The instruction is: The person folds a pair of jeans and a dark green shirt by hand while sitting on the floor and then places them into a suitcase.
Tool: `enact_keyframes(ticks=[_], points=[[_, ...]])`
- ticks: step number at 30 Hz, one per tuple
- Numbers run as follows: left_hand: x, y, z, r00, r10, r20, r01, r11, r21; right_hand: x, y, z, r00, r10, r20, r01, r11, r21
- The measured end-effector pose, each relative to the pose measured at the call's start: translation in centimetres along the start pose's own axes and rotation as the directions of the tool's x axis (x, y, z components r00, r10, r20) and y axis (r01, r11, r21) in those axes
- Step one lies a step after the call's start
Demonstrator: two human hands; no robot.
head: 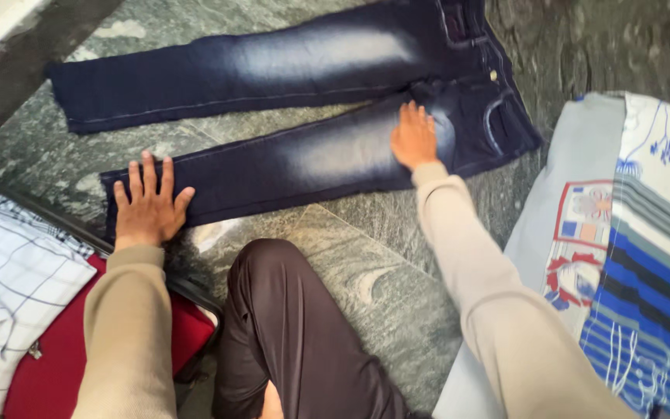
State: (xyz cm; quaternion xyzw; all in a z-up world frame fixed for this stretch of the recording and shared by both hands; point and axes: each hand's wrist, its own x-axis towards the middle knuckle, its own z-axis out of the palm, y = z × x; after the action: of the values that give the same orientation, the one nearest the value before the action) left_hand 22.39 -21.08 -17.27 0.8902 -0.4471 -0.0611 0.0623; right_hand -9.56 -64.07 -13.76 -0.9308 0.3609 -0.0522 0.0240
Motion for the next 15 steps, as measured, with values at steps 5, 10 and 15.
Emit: enact_keyframes(ticks=[5, 10, 15], points=[[0.2, 3.2, -0.7, 0.98, 0.193, 0.037, -0.19, 0.979, -0.077, -2.3, -18.6, 0.5, 0.967, -0.25, -0.039, 0.253, 0.96, 0.12], [0.8, 3.1, -0.7, 0.922, -0.027, 0.386, 0.042, 0.999, -0.031, -5.1, -23.9, 0.8, 0.919, -0.392, 0.036, 0.378, 0.905, 0.195], [1.1, 2.2, -0.3, 0.886, -0.167, 0.433, 0.22, 0.973, -0.075, -3.6, -12.2, 1.3, 0.979, -0.183, 0.089, 0.174, 0.98, 0.098]])
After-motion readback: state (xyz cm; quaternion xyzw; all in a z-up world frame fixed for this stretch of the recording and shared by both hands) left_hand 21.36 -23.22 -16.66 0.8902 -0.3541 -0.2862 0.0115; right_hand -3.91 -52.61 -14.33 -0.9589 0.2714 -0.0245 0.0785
